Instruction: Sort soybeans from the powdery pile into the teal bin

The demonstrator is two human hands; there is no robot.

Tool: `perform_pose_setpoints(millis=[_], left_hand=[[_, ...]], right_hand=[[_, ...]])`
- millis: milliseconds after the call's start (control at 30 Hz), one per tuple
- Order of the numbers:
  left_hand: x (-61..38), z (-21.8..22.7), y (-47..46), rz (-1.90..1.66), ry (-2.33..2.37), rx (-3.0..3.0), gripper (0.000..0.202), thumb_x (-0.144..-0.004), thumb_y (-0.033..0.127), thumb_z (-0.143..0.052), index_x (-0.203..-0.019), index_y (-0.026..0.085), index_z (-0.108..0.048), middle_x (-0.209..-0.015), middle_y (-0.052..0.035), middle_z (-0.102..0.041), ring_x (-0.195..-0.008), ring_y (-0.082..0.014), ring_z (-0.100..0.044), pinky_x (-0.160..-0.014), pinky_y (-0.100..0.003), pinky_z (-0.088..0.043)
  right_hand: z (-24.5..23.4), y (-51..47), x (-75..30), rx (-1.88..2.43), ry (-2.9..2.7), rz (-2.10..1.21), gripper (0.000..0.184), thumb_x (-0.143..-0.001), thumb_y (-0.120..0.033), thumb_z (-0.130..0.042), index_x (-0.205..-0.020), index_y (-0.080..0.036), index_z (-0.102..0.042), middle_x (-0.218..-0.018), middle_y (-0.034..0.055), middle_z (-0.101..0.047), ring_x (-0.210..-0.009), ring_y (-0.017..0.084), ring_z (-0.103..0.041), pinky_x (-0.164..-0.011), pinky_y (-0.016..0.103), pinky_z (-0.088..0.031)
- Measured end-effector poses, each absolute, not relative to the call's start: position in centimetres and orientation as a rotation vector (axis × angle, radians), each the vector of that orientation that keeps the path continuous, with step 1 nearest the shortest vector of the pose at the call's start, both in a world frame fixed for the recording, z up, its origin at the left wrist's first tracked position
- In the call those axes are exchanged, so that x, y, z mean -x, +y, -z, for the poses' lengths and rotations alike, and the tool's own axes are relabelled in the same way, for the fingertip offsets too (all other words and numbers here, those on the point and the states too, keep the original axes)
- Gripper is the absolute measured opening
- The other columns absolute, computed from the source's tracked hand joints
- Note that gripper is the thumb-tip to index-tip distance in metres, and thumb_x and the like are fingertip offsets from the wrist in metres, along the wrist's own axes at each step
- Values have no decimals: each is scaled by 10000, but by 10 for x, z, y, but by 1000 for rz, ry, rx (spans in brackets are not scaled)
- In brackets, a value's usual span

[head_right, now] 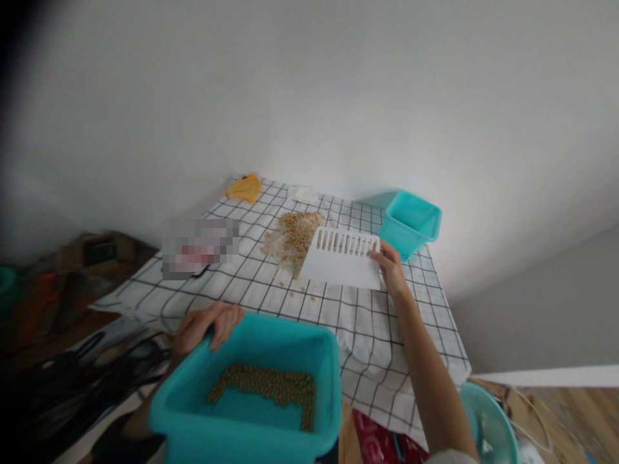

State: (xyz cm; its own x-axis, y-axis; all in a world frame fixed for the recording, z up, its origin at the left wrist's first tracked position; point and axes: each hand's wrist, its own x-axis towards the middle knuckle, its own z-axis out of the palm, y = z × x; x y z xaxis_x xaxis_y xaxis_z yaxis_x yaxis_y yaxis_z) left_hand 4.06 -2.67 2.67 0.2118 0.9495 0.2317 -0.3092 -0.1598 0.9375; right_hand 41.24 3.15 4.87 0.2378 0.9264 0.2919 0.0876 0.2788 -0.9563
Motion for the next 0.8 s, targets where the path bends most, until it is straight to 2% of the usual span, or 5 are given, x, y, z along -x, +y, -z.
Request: perform_pose_setpoints(millis=[167,267,400,500,800], left_hand=[[-46,-37,-36,-1318,813,-1147,566,-994,282,-408,-430,229,-424,-411,17,-400,-463,-159,-394,-663,-369,-384],[-46,-37,-36,-1302,762,-1120,561,-988,258,-395,-428,228,-415,-408,20,-380,-453,-157,-379,-652,-368,-375],[-46,-37,-33,-1311,780,-1160,565,-992,273,-399,-429,228,-429,-407,18,-401,-458,-159,-389,-701,-375,-399],[-44,-36,-32,-1315,798,-1197,561,-991,288,-405,-434,227,-428,-405,16,-410,-454,-159,-394,-718,-378,-414],[-39,-22,-28,-1319,777,-1174,523,-982,306,-453,-468,222,-407,-452,22,-405,-506,-158,-455,-710,-356,-413]], right_hand=[[-50,33,-415,1148,-1072,-713,185,-673,-285,-695,-852,-237,-690,-852,-3,-725,-812,221,-628,-749,321,-462],[-50,33,-417,1156,-1035,-676,162,-657,-268,-690,-816,-235,-683,-854,-11,-718,-813,213,-615,-756,313,-451],[-51,34,-422,1167,-1049,-642,62,-637,-251,-653,-688,-222,-631,-730,-24,-649,-710,181,-543,-685,291,-409],[-52,34,-427,1195,-1054,-609,55,-632,-259,-615,-622,-220,-578,-632,-28,-560,-620,163,-460,-601,285,-353],[-54,35,-431,1188,-1073,-554,58,-624,-255,-577,-605,-228,-530,-608,-27,-493,-603,162,-420,-587,291,-324]])
